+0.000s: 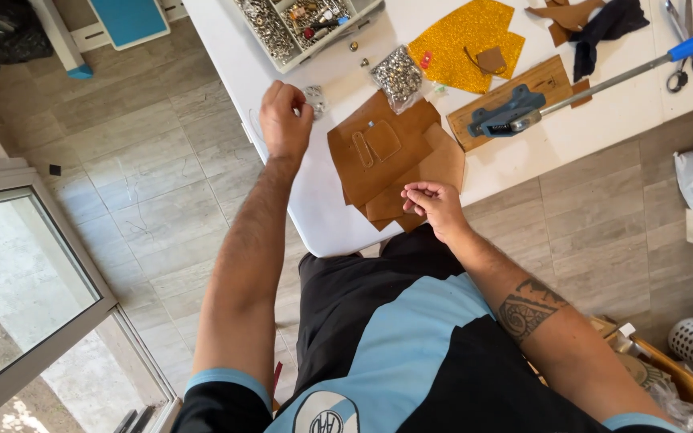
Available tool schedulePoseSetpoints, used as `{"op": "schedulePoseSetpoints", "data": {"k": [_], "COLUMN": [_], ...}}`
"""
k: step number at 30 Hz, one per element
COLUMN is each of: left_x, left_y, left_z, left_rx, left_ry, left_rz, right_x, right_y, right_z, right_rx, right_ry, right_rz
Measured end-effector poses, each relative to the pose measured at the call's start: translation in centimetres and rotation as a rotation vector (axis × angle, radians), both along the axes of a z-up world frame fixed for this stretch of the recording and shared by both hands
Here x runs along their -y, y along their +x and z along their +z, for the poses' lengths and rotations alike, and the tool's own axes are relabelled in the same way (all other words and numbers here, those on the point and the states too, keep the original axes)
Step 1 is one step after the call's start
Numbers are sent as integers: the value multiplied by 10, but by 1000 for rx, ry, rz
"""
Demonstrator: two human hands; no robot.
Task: Attaching metal hardware to leather components using a manual press and organizing small parts.
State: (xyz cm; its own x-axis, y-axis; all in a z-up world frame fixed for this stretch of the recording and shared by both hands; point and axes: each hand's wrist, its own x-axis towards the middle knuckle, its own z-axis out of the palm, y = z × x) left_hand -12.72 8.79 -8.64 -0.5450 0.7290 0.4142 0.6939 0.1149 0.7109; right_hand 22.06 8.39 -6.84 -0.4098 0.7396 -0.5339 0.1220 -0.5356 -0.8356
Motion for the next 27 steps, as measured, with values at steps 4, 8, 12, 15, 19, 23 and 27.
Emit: {"op": "schedulePoseSetpoints", "data": {"k": [4,8,12,15,19,23,27], "left_x": [7,38,71,95,128,130,106], "left_y": [-1,13,34,57,108,137,144], "left_z": [-8,-28,-46,-50,-68,-81,-97], "left_rx": [-175,-196,-233,-231,-188,-128,-110], "left_ry": [11,-45,-128,-202,-309,-440,-568], "left_rz": [-89,-113,-111,-74,-148,-138,-23], "right_x": [-1,-1,5,8,12,12,11], "right_y": [14,22,30,31,32,32,34], "right_z": [-16,-23,-18,-22,-24,-12,-4], "right_rx": [-35,-19,32,64,112,141,122], "right_ry": [17,20,7,7,7,4,8], "right_rz": [-49,-49,-33,-1,18,33,31]}}
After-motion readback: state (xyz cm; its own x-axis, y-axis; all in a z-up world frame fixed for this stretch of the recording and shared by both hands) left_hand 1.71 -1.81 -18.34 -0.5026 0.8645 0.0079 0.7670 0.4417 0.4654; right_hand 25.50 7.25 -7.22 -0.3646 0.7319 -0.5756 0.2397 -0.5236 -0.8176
